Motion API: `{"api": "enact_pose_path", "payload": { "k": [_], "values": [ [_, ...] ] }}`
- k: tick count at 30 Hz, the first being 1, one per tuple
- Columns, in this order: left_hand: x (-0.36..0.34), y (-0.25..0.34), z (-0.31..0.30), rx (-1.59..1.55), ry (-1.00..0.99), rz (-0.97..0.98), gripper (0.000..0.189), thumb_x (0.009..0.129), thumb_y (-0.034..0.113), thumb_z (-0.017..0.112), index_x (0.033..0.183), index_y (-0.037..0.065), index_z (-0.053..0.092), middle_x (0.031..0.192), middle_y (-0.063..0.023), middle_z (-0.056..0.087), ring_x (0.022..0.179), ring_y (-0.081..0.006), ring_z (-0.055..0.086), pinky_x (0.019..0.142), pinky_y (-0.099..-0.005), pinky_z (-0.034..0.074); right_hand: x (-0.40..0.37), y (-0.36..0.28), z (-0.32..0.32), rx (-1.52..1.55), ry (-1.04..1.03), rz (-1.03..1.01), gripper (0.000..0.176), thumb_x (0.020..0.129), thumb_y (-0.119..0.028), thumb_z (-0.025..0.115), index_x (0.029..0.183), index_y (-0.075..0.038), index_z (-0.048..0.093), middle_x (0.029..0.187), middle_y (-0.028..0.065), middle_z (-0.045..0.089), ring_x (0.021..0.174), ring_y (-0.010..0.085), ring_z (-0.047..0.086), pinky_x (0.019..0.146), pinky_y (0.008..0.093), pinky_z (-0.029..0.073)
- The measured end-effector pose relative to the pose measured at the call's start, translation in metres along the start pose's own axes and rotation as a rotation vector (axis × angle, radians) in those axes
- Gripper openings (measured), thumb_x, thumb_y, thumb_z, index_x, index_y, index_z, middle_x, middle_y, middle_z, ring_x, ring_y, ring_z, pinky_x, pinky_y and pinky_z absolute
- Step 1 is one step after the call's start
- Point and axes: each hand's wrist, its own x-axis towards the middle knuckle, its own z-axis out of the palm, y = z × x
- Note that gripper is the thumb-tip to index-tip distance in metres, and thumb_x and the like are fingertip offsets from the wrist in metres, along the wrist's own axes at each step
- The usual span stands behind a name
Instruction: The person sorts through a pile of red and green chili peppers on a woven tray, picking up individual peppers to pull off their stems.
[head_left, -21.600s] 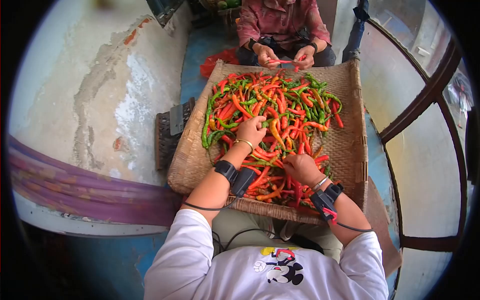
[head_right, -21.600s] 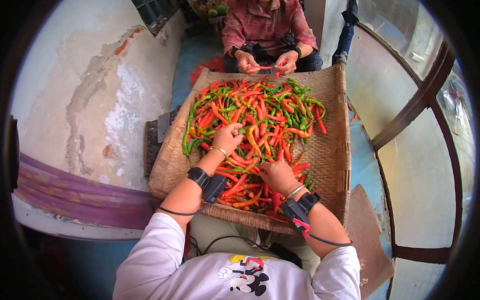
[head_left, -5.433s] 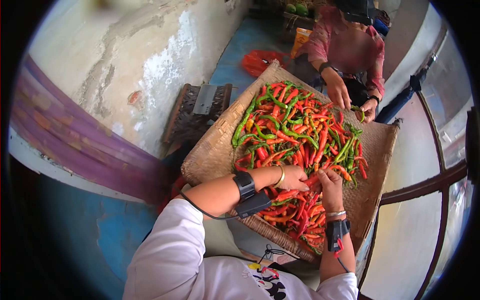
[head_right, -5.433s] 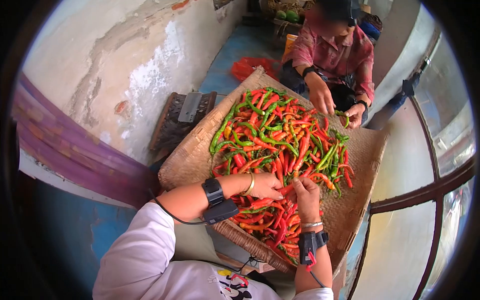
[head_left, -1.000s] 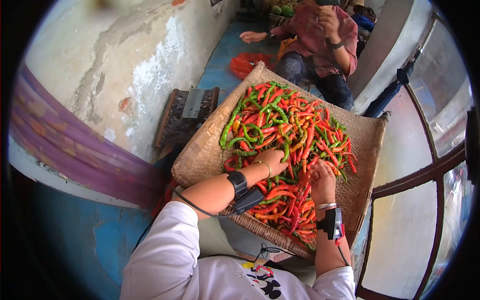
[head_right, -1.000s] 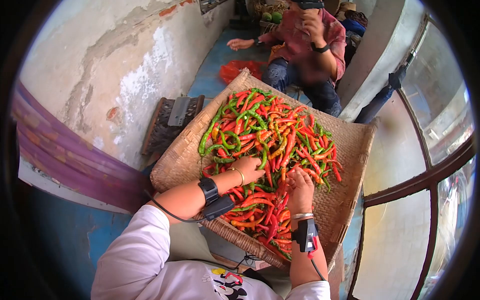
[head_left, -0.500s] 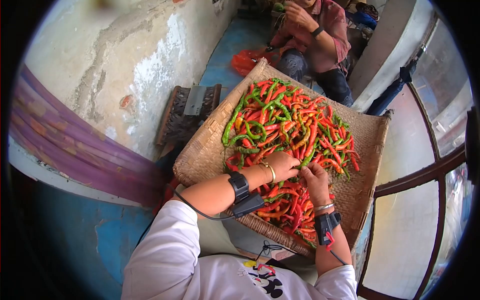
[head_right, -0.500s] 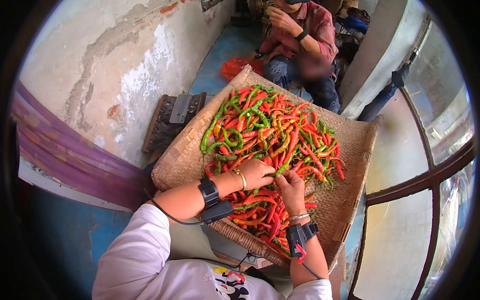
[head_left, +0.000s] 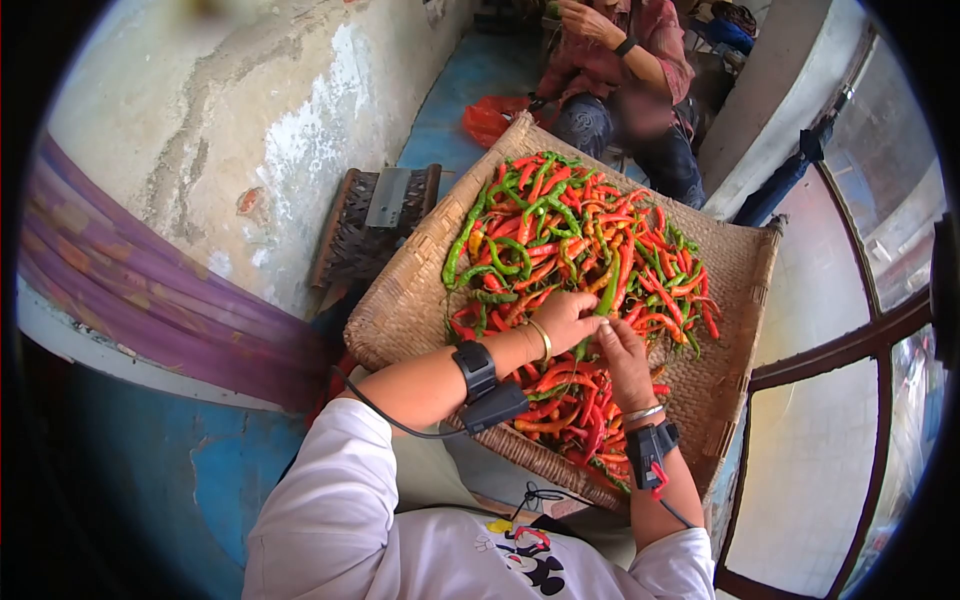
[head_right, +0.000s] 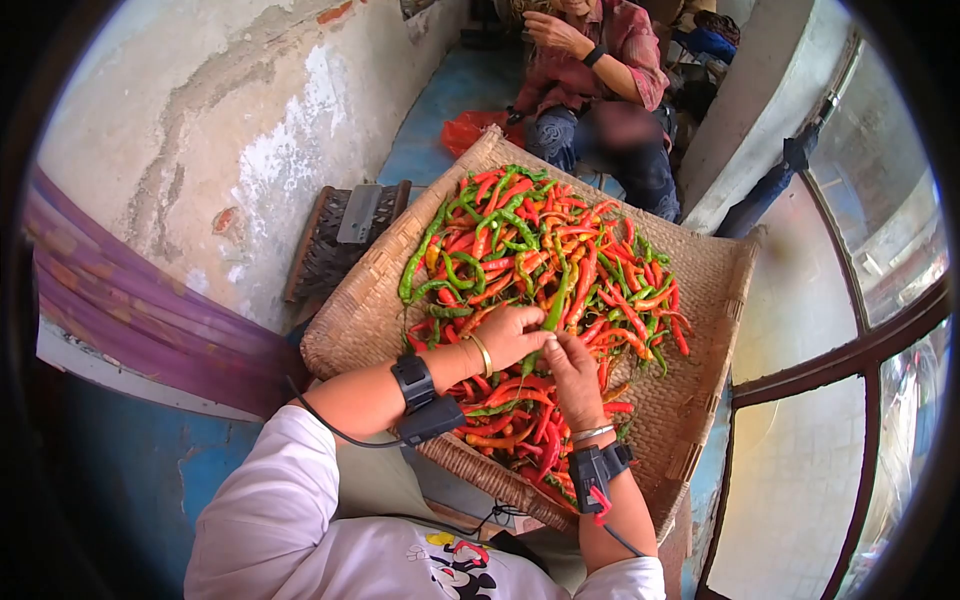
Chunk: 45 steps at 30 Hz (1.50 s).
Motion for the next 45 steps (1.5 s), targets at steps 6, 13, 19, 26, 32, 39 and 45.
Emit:
{"api": "enact_pose_path", "payload": {
  "k": [6, 13, 19, 26, 32, 39, 45],
  "values": [
    [0.005, -0.009, -0.002, -0.406, -0.002, -0.253, 0.017, 0.083, 0.018, 0.057, 0.086, 0.001, 0.057, 0.069, 0.0004, 0.056, 0.059, -0.0047, 0.049, 0.053, -0.0208, 0.042, -0.005, 0.003, 0.004, 0.0, -0.189, 0.165, 0.023, 0.088, -0.028, 0.048, 0.088, -0.005, 0.052, 0.072, 0.0029, 0.058, 0.063, 0.0115, 0.057, 0.056, 0.0231, 0.046],
    [0.01, -0.023, 0.001, -0.678, 0.086, -0.248, 0.017, 0.085, 0.019, 0.055, 0.085, 0.002, 0.055, 0.069, 0.0003, 0.055, 0.059, -0.005, 0.051, 0.05, -0.0192, 0.042, -0.006, 0.005, 0.004, 0.286, -0.265, 0.26, 0.021, 0.088, -0.025, 0.049, 0.08, -0.005, 0.053, 0.07, 0.0054, 0.061, 0.06, 0.0127, 0.058, 0.05, 0.0224, 0.043],
    [0.008, -0.015, 0.002, -0.844, 0.096, -0.214, 0.015, 0.085, 0.019, 0.054, 0.087, 0.004, 0.054, 0.073, 0.0005, 0.056, 0.058, -0.0054, 0.051, 0.05, -0.0194, 0.043, -0.009, 0.004, 0.009, 0.334, -0.245, 0.314, 0.02, 0.088, -0.025, 0.049, 0.083, -0.006, 0.056, 0.07, 0.0036, 0.061, 0.06, 0.0109, 0.058, 0.053, 0.0221, 0.043],
    [0.009, -0.021, -0.005, -1.136, 0.007, -0.445, 0.018, 0.088, 0.023, 0.049, 0.098, 0.008, 0.051, 0.084, -0.0062, 0.059, 0.07, -0.0145, 0.059, 0.062, -0.0261, 0.05, -0.012, -0.002, 0.012, 0.317, -0.117, 0.129, 0.021, 0.088, -0.023, 0.049, 0.087, -0.004, 0.058, 0.072, 0.0029, 0.06, 0.061, 0.0096, 0.057, 0.054, 0.0208, 0.043],
    [0.006, -0.018, -0.007, -1.303, -0.09, -0.499, 0.018, 0.087, 0.026, 0.052, 0.095, 0.01, 0.054, 0.081, -0.003, 0.06, 0.068, -0.0128, 0.058, 0.062, -0.0259, 0.049, -0.01, 0.006, 0.012, -0.029, -0.167, -0.099, 0.018, 0.087, -0.017, 0.051, 0.083, -0.002, 0.06, 0.075, 0.0021, 0.061, 0.063, 0.007, 0.054, 0.055, 0.0196, 0.042],
    [0.007, -0.029, -0.007, -1.261, -0.235, -0.446, 0.03, 0.089, 0.024, 0.047, 0.115, 0.01, 0.048, 0.088, -0.0056, 0.059, 0.073, -0.0131, 0.058, 0.065, -0.0259, 0.049, -0.011, 0.0, 0.011, 0.365, -0.258, 0.171, 0.016, 0.087, -0.018, 0.051, 0.086, -0.003, 0.058, 0.07, 0.0021, 0.058, 0.058, 0.0095, 0.052, 0.054, 0.0201, 0.041],
    [0.005, -0.021, -0.006, -1.176, -0.273, -0.402, 0.031, 0.089, 0.025, 0.048, 0.114, 0.008, 0.048, 0.086, -0.0029, 0.059, 0.072, -0.01, 0.058, 0.061, -0.022, 0.048, -0.009, 0.001, 0.008, 0.468, -0.293, 0.192, 0.014, 0.086, -0.018, 0.052, 0.088, -0.004, 0.055, 0.063, 0.0038, 0.056, 0.051, 0.0117, 0.05, 0.049, 0.0217, 0.041]
  ]
}}
